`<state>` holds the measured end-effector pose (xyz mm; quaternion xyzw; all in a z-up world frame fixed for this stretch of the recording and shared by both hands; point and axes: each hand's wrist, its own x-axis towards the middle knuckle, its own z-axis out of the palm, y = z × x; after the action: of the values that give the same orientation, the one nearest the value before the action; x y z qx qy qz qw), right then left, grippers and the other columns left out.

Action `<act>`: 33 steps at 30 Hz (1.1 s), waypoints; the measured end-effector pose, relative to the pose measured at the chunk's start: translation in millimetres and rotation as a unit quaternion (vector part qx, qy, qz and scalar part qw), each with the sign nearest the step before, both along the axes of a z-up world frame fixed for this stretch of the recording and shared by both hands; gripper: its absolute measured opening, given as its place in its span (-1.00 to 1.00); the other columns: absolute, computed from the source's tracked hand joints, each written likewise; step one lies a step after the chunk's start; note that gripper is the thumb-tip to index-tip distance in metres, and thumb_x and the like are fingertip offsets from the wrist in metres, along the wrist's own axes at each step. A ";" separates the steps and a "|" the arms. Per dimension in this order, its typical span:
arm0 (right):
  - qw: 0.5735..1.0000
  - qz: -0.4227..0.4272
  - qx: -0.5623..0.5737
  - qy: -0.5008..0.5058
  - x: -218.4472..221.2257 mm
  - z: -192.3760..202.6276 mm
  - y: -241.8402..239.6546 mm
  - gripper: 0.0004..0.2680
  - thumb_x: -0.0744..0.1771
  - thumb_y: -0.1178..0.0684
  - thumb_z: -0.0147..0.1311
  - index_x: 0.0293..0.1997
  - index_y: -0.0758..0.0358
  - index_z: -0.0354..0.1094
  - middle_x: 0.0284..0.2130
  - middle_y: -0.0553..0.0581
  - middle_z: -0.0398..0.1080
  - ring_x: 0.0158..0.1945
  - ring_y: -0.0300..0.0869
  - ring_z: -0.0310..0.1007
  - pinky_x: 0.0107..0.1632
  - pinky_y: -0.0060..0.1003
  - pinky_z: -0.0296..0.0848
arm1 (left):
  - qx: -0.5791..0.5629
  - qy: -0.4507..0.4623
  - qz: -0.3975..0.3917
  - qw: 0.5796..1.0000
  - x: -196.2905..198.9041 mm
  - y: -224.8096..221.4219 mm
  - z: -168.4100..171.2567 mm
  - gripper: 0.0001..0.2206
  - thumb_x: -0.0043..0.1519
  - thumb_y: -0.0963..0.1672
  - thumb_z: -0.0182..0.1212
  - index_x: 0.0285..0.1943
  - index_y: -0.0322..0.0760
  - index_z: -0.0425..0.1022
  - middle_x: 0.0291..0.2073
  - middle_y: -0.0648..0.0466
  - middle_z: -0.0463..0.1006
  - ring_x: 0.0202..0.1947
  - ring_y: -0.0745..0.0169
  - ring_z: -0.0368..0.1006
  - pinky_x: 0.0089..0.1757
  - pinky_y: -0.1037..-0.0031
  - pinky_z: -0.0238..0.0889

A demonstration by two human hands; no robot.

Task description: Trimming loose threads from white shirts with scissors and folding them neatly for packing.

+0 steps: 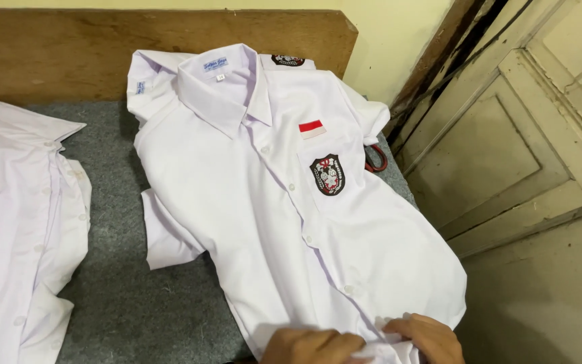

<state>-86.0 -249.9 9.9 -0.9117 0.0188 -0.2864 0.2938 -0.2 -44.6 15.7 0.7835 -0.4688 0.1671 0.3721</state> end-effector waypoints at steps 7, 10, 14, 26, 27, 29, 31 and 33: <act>0.996 0.073 -0.020 0.042 3.3 -11.0 9.8 -0.68 0.31 -0.09 0.03 0.21 -0.04 0.35 -0.13 0.05 0.54 -0.33 -0.27 0.61 -0.35 -0.45 0.46 | -0.032 -0.054 -0.053 0.997 1.9 -6.4 10.6 -0.87 0.38 -0.08 0.21 -0.25 -0.08 0.51 -0.61 0.16 0.31 -0.76 0.25 0.23 -0.67 0.42 0.13; 0.969 -0.076 -0.044 -0.229 32.0 22.1 57.6 -0.72 0.22 0.20 -0.15 -0.85 0.18 0.28 -0.89 -0.10 0.26 -0.85 -0.38 0.12 -0.63 -0.39 0.08 | -0.075 -0.060 -0.034 0.995 -5.8 -13.0 17.2 -0.85 0.33 -0.17 0.24 -0.34 -0.20 0.50 -0.58 0.09 0.45 -0.74 0.32 0.32 -0.71 0.46 0.11; 0.989 0.113 0.052 -0.081 6.1 -7.9 10.0 -0.77 0.26 0.06 0.13 -0.68 0.14 0.24 -0.77 -0.12 0.09 -0.77 -0.42 0.04 -0.66 -0.49 0.04 | -0.007 0.136 -0.059 0.989 3.3 -2.4 -1.8 -0.75 0.31 0.02 0.13 0.02 -0.12 0.43 -0.58 0.08 0.52 -0.58 0.01 0.52 -0.44 0.17 0.33; 0.932 -0.192 0.172 0.256 9.9 -72.8 -70.0 -0.88 0.29 0.03 0.22 -0.47 0.17 0.49 -0.62 -0.12 0.35 -0.52 -0.44 0.34 -0.39 -0.54 0.28 | 0.087 -0.039 0.154 0.983 110.7 93.3 14.4 -0.78 0.14 -0.25 0.08 -0.07 -0.28 0.55 -0.32 0.08 0.59 -0.29 0.15 0.46 -0.17 0.33 0.31; 0.893 -0.279 0.299 -0.189 0.6 -35.4 -16.3 -0.82 0.41 0.08 0.05 -0.39 0.27 0.34 -0.67 -0.01 0.05 -0.56 -0.36 0.01 -0.44 -0.39 -0.03 | 0.065 -0.075 0.191 0.976 123.8 99.6 21.1 -0.72 -0.02 -0.30 0.05 -0.19 -0.26 0.56 -0.40 0.07 0.55 -0.34 0.05 0.41 -0.26 0.28 0.24; 0.879 -0.310 0.321 -0.167 -3.0 -49.4 -33.4 -0.86 0.44 0.01 0.10 -0.19 0.24 0.39 -0.55 0.00 0.19 -0.45 -0.31 0.18 -0.38 -0.37 0.15 | 0.065 -0.066 0.125 0.988 118.5 101.2 50.4 -0.78 0.10 -0.14 0.13 -0.11 -0.28 0.54 -0.27 0.02 0.55 -0.23 0.01 0.43 -0.17 0.23 0.25; 0.861 -0.346 0.341 -0.148 2.6 -38.2 -35.4 -0.83 0.48 -0.06 0.15 0.00 0.22 0.44 -0.43 0.02 0.33 -0.35 -0.26 0.35 -0.32 -0.35 0.33 | 0.064 -0.058 0.053 0.995 120.0 100.2 57.2 -0.67 0.22 0.01 0.20 -0.02 -0.30 0.51 -0.15 -0.03 0.55 -0.11 -0.04 0.45 -0.07 0.19 0.26; 0.794 -0.397 0.456 -0.066 14.6 -1.7 -20.7 -0.72 0.39 -0.17 0.17 0.11 0.18 0.42 -0.24 0.07 0.44 -0.19 -0.14 0.46 -0.22 -0.17 0.51 | 0.118 -0.143 0.079 0.980 123.1 100.3 40.2 -0.60 0.03 -0.02 0.46 -0.01 -0.23 0.55 -0.09 0.00 0.58 0.02 -0.02 0.47 0.17 0.08 0.23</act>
<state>-71.3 -270.6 8.2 -0.5633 0.4878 -0.3958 0.5367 122.9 55.7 55.9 0.8243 -0.4702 0.2500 0.1921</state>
